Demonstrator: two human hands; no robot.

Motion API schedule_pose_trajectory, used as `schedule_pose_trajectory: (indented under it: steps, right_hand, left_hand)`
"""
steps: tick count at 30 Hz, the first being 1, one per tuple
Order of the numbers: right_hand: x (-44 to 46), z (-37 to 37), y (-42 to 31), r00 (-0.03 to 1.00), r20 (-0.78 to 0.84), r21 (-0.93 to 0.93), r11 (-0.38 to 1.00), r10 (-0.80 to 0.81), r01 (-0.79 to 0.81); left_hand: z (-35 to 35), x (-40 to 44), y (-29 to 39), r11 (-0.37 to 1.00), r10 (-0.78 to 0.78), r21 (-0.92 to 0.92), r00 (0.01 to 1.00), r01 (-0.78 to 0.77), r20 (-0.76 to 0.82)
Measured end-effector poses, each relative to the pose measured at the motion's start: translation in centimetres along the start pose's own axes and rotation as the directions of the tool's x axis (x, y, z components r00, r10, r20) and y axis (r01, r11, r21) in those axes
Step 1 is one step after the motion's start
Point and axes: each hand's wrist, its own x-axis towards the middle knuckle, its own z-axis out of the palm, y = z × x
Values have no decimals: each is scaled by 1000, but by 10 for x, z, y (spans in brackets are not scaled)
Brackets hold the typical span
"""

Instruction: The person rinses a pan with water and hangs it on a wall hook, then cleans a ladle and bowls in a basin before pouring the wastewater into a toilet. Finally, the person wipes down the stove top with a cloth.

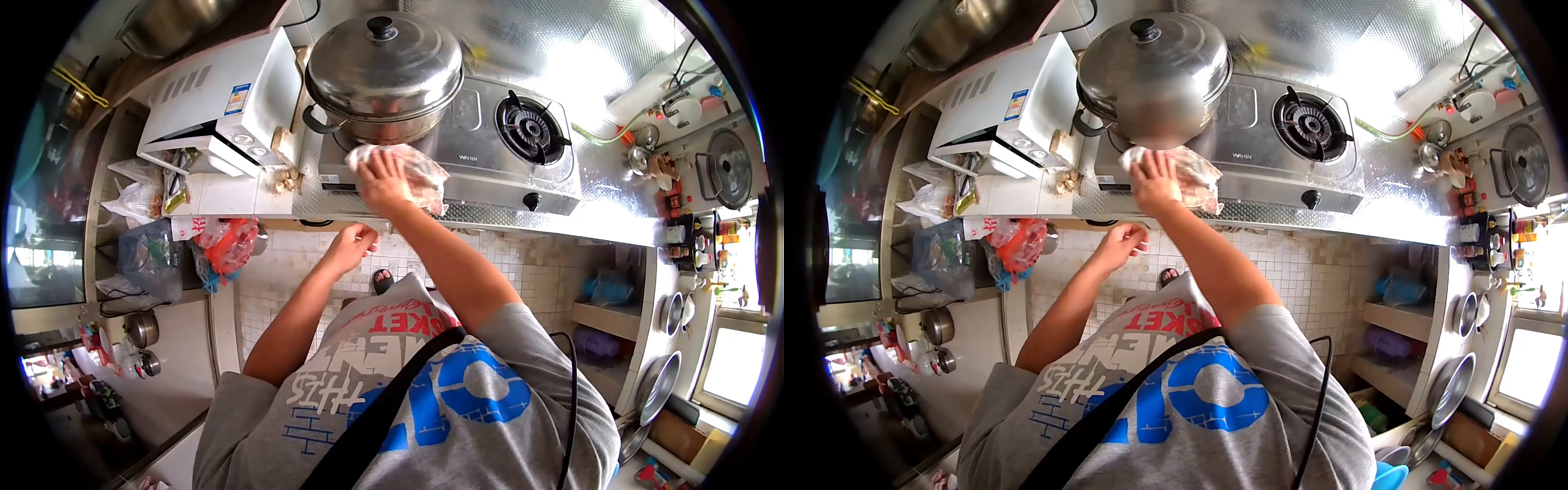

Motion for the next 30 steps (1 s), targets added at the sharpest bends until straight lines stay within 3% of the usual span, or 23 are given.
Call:
schedule_pose_trajectory:
  steps: [4,7,8,9,11,13,17,18,22,25,28,30]
  right_hand:
    - [2,37,-36,958,100,-226,932,-268,284]
    - [-25,46,-20,924,204,-344,860,-323,377]
    - [-31,58,-9,919,126,-397,831,-372,391]
    - [-34,49,-6,916,88,-337,854,-391,396]
    - [-28,-1,-2,949,100,-267,910,-299,316]
    - [-29,-6,21,978,-28,-75,976,-206,204]
    - [-52,10,4,990,-139,59,998,-25,34]
    - [-54,32,2,965,-261,155,985,-32,74]
    - [-62,48,-17,978,-169,129,987,121,-100]
    - [-60,55,-22,959,-215,295,948,187,-119]
    - [-55,57,-38,911,-252,384,898,326,-215]
    - [-52,46,-34,911,-263,372,904,319,-209]
  left_hand:
    - [-2,-9,6,998,-26,51,1000,26,1]
    - [-9,-18,-5,998,-45,51,999,46,-20]
    - [-13,-21,-11,999,-49,22,998,49,-29]
    - [-16,-22,-16,998,-64,1,997,64,-46]
    - [-18,-25,-28,995,-94,-46,993,90,-75]
    - [-18,-27,-32,994,-103,-49,992,100,-68]
    - [-14,-27,-26,995,-69,-69,996,65,-57]
    - [-13,-27,-26,996,-56,-72,997,52,-59]
    - [-11,-33,-27,996,-49,-83,997,44,-56]
    - [-15,-34,-28,996,-41,-77,998,37,-55]
    - [-16,-39,-34,992,-57,-115,996,49,-68]
    - [-18,-38,-32,991,-63,-120,996,55,-63]
